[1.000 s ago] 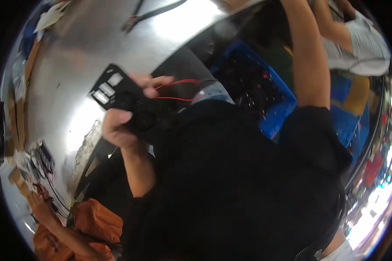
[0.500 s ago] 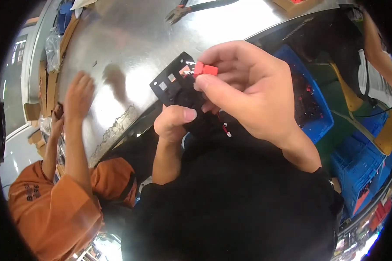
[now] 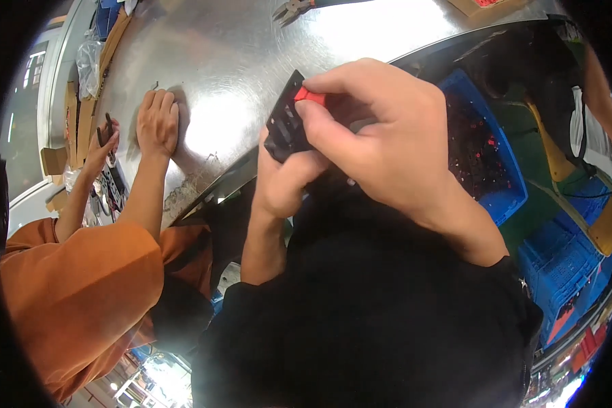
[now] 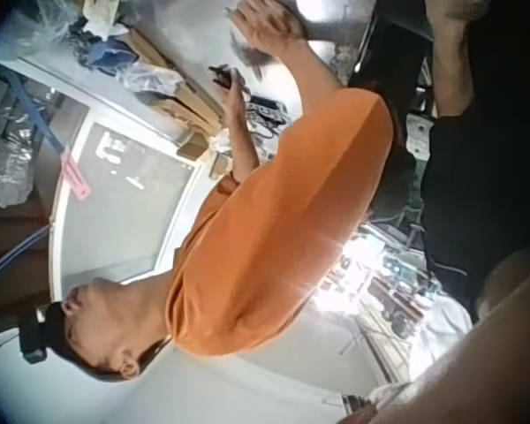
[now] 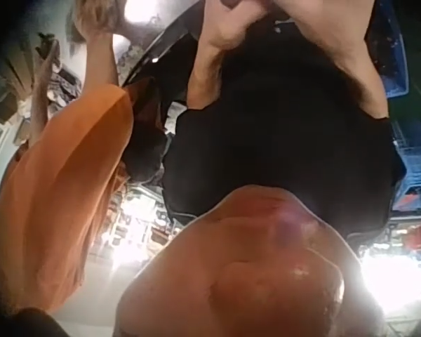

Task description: Assemble electronic components by manually attaching small parts to a circuit assembly using pliers.

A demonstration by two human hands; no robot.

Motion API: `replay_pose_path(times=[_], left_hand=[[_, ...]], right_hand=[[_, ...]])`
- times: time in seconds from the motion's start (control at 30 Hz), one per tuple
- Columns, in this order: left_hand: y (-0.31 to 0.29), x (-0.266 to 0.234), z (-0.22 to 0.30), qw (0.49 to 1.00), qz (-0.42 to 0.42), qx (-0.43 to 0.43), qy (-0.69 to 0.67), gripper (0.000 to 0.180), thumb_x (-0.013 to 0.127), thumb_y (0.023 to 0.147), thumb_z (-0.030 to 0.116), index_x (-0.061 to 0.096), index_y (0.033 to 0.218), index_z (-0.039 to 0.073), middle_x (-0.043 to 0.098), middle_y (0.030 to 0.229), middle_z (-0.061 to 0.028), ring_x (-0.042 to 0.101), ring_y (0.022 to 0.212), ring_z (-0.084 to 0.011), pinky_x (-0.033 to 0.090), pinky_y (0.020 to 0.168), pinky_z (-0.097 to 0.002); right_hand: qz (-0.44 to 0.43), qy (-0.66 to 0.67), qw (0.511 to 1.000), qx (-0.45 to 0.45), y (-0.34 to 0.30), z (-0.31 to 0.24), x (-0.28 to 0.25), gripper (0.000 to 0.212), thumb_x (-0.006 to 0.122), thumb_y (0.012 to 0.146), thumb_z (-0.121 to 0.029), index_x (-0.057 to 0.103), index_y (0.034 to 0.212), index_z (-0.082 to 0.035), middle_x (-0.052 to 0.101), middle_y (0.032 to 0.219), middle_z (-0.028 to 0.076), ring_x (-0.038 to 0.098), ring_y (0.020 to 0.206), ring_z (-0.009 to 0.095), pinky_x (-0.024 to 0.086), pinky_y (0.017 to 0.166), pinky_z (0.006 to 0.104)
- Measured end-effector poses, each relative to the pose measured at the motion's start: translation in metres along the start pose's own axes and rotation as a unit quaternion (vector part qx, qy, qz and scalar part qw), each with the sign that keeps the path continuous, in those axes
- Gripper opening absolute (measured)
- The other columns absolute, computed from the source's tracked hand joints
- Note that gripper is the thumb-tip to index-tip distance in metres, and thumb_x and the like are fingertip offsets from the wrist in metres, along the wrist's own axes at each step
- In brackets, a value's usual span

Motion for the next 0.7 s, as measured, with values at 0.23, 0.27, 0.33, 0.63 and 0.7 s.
replay_pose_path(times=[0.23,0.27,0.33,0.63,0.7], left_hand=[[0.0,-0.012,0.002,0.997,0.003,0.002,0.077,0.031,0.061,0.078,0.007,0.056,0.107,0.001,0.054,0.084,0.0001,0.05,0.074,-0.0073,0.042,0.066,-0.0239],[-0.001,-0.012,0.002,0.997,0.013,-0.014,0.07,0.029,0.061,0.077,0.007,0.056,0.105,0.002,0.054,0.084,0.0004,0.049,0.073,-0.0074,0.042,0.066,-0.0241],[0.0,-0.013,-0.002,0.997,0.011,-0.026,0.079,0.028,0.061,0.077,0.008,0.056,0.104,0.002,0.054,0.083,0.0004,0.049,0.073,-0.0075,0.042,0.066,-0.024],[0.009,0.001,0.015,0.975,0.07,-0.079,0.193,0.029,0.059,0.077,0.006,0.056,0.104,-0.001,0.055,0.082,-0.0011,0.052,0.073,-0.0093,0.044,0.065,-0.0256],[0.012,0.004,0.027,0.954,0.106,-0.038,0.279,0.028,0.058,0.077,0.004,0.056,0.105,-0.002,0.055,0.081,0.0007,0.051,0.069,-0.0077,0.043,0.061,-0.0249]], right_hand=[[-0.022,-0.068,0.992,-0.107,0.0,0.002,0.0,0.019,0.071,0.088,0.003,0.069,0.107,0.004,0.073,0.092,0.008,0.07,0.081,0.011,0.056,0.073,0.0234],[-0.022,-0.065,0.992,-0.107,0.001,0.003,-0.002,0.019,0.071,0.088,0.003,0.069,0.107,0.004,0.073,0.092,0.008,0.07,0.081,0.011,0.056,0.073,0.0234],[-0.018,-0.133,0.981,-0.143,-0.002,0.003,-0.004,0.021,0.072,0.086,0.004,0.069,0.107,0.004,0.072,0.091,0.01,0.071,0.081,0.015,0.057,0.073,0.0259],[0.032,-0.243,0.943,-0.227,0.006,0.011,-0.008,0.039,0.072,0.08,0.006,0.065,0.117,-0.002,0.069,0.093,0.01,0.069,0.085,0.022,0.055,0.072,0.0304],[0.054,-0.198,0.953,-0.222,0.01,0.016,-0.004,0.051,0.074,0.078,0.004,0.06,0.127,-0.004,0.069,0.094,0.008,0.068,0.087,0.021,0.053,0.074,0.031]])
Point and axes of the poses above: each hand's wrist, its own y-axis towards the middle knuckle, its own x-axis out of the palm, z = x × y, the point moved 5 cm from there along y, towards the middle knuckle
